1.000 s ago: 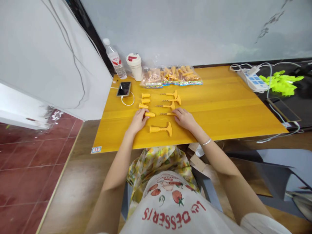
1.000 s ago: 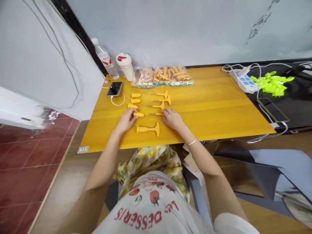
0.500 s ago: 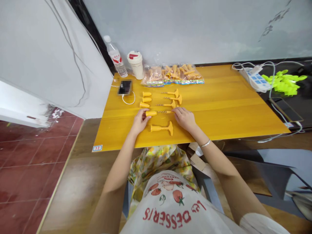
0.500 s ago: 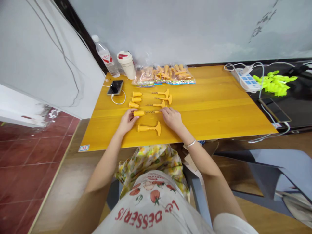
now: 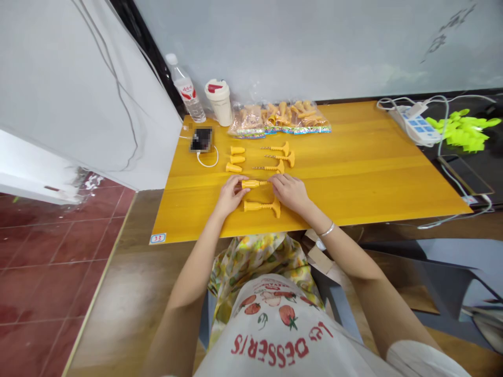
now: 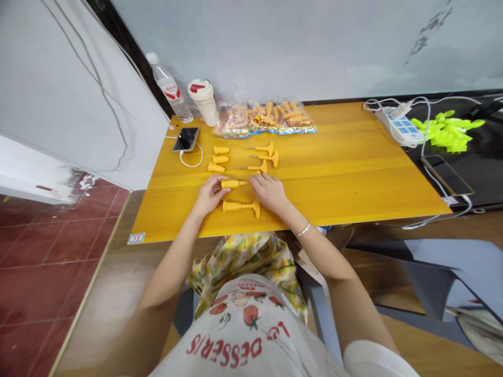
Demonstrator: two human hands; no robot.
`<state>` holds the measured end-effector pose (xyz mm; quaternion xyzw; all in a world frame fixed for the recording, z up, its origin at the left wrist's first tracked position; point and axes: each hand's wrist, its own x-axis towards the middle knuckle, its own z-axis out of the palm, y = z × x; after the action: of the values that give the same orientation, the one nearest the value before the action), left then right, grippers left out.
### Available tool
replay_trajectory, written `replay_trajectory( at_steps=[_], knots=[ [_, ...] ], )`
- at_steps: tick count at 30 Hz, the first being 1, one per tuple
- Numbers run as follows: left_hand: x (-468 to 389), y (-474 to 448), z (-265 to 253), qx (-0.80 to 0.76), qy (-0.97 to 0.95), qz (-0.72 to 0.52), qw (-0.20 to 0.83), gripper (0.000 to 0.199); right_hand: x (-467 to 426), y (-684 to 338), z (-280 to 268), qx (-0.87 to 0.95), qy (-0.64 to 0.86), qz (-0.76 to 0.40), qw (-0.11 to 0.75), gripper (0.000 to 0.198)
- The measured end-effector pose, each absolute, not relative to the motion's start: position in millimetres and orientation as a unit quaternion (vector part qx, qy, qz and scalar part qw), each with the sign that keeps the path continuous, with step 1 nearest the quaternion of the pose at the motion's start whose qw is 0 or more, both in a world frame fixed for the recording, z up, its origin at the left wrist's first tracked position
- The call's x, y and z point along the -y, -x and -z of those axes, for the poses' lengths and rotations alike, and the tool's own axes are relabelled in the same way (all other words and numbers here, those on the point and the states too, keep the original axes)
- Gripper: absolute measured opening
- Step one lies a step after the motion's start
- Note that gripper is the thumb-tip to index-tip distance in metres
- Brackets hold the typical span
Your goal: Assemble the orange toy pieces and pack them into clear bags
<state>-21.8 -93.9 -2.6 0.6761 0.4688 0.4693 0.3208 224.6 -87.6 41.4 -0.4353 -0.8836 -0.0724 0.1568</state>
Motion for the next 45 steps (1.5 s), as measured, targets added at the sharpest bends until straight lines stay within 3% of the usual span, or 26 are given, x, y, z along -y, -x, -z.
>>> replay_trajectory(
  at_steps=[7, 15, 18, 20, 24, 26, 30, 33, 36, 42, 45],
  knots=[
    [96, 23, -2, -0.469, -0.646, -0.484, 0.358, 0.03, 87, -223, -42, 0.887, 0.407, -0.009, 0.217, 0.026],
    [95, 28, -3, -0.47, -0.638, -0.486, 0.369, 0.037, 90, -248, -45, 0.909, 0.269, -0.128, 0.292, 0.052],
    [96, 26, -3, -0.464, -0.642, -0.49, 0.365, 0.038, 93, -246, -43, 0.882, 0.316, -0.175, 0.303, 0.042],
    [97, 25, -4, -0.456, -0.651, -0.494, 0.353, 0.037, 93, -239, -40, 0.823, 0.383, -0.27, 0.32, 0.038],
    [101, 23, -8, -0.447, -0.673, -0.496, 0.319, 0.032, 92, -224, -34, 0.63, 0.449, -0.529, 0.348, 0.052],
    [101, 23, -9, -0.449, -0.674, -0.501, 0.307, 0.031, 91, -223, -34, 0.578, 0.441, -0.583, 0.362, 0.056],
    [100, 23, -6, -0.461, -0.658, -0.515, 0.3, 0.033, 90, -236, -37, 0.624, 0.394, -0.563, 0.372, 0.064],
    [99, 23, -6, -0.459, -0.66, -0.509, 0.308, 0.035, 89, -245, -39, 0.709, 0.375, -0.487, 0.345, 0.076],
    [102, 21, -10, -0.442, -0.678, -0.502, 0.304, 0.034, 90, -243, -42, 0.75, 0.418, -0.389, 0.334, 0.052],
    [107, 19, -17, -0.439, -0.692, -0.509, 0.262, 0.03, 95, -223, -43, 0.645, 0.465, -0.545, 0.265, 0.073],
    [106, 20, -15, -0.448, -0.685, -0.511, 0.264, 0.031, 94, -224, -38, 0.638, 0.491, -0.498, 0.323, 0.065]
  ],
)
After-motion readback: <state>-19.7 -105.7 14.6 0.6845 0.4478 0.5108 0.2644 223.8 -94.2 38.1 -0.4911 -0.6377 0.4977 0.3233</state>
